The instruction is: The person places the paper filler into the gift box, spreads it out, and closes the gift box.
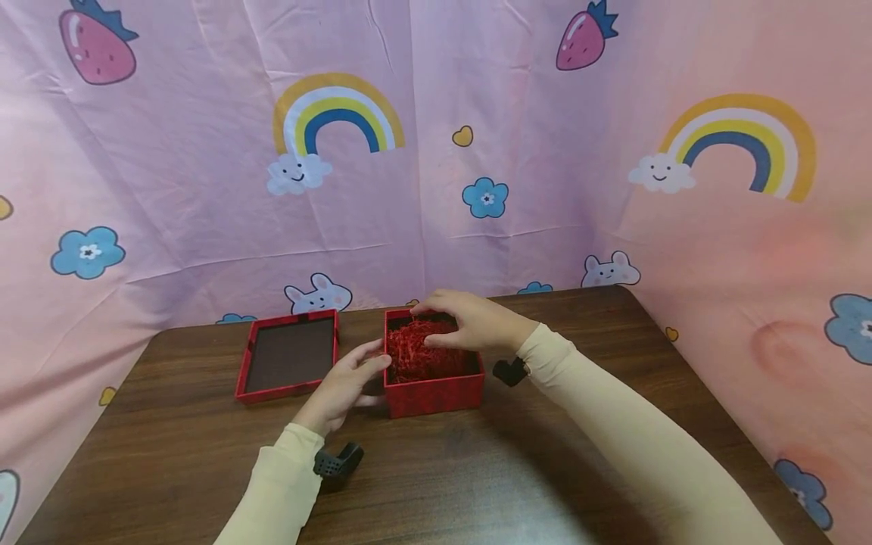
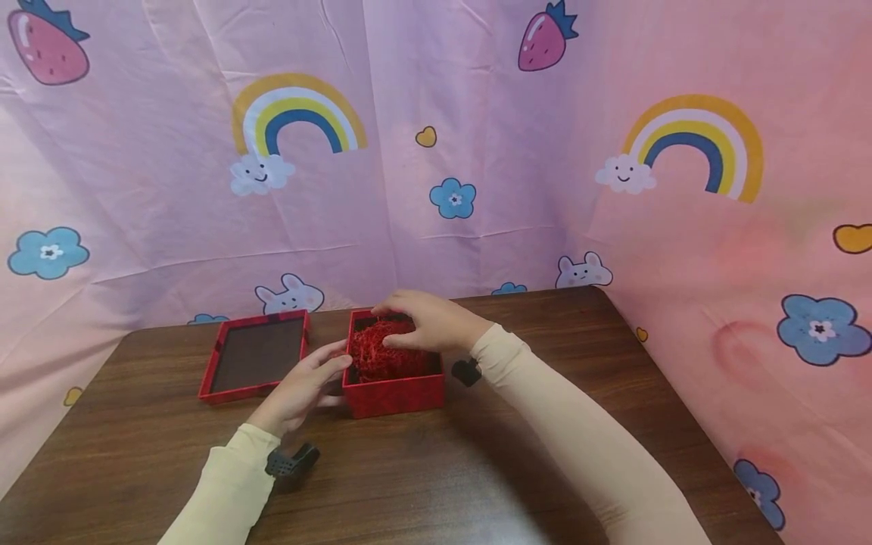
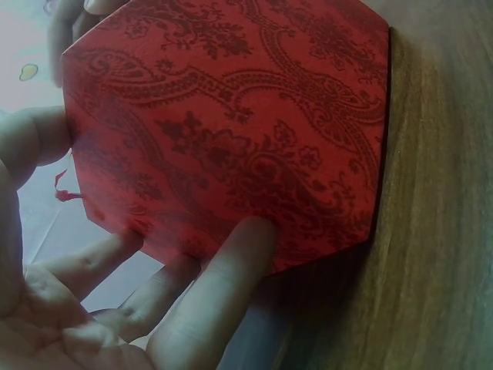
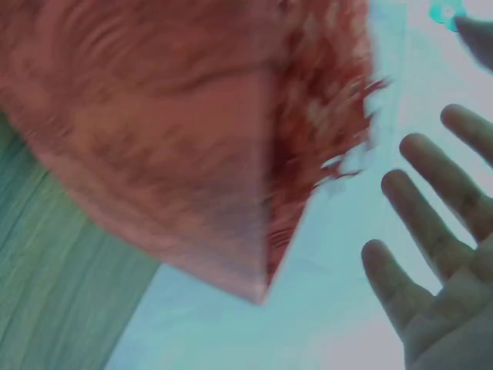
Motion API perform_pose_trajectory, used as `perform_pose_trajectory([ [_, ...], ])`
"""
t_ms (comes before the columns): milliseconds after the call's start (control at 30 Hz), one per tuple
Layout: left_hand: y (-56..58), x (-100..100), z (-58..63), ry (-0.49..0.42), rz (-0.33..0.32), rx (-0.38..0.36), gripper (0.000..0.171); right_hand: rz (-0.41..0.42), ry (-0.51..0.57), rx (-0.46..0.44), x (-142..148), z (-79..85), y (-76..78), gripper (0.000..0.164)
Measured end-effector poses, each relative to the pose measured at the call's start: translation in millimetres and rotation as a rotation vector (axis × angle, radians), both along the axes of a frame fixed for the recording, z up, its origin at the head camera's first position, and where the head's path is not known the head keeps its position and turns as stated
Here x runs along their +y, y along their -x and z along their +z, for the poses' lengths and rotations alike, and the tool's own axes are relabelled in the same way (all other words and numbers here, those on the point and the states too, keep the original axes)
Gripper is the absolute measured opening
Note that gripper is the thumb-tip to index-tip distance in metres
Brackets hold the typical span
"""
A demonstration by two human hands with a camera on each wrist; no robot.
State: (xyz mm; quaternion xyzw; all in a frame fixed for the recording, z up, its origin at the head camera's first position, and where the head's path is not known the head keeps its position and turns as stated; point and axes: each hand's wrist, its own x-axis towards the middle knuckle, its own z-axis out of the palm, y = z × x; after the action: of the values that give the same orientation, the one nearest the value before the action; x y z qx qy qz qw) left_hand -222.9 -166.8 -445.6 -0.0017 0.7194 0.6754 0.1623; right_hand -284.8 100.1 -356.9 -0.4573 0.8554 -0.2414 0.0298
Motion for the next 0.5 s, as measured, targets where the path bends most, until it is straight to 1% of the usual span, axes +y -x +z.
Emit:
perform_pose_trajectory([
  [67,-0.7,-1,-1.4,0.001,0.001,0.001,0.065,0.014,-0.007,0.026,-3,0.2,-4.7,0.050],
  [133,-1.4,-1,-2.8,-0.001,0.003,0.006,0.065,0.028,-0.039,0.054,-6,-2.7,-10.4,0.048],
  [267,-2.1,1,-5.2,-0.019,-0.020,0.017,0.066,0.024,-0.133,0.108,-12,-15.7,-18.0,0.047],
  [367,-2.9,2,-4.9,-0.036,-0.025,0.025,0.066,-0.005,-0.192,0.131,-13,-25.2,-19.1,0.046],
  [500,-5.1,2,-3.1,-0.042,-0.003,0.020,0.067,-0.028,-0.255,0.140,-16,-33.5,-15.8,0.044],
])
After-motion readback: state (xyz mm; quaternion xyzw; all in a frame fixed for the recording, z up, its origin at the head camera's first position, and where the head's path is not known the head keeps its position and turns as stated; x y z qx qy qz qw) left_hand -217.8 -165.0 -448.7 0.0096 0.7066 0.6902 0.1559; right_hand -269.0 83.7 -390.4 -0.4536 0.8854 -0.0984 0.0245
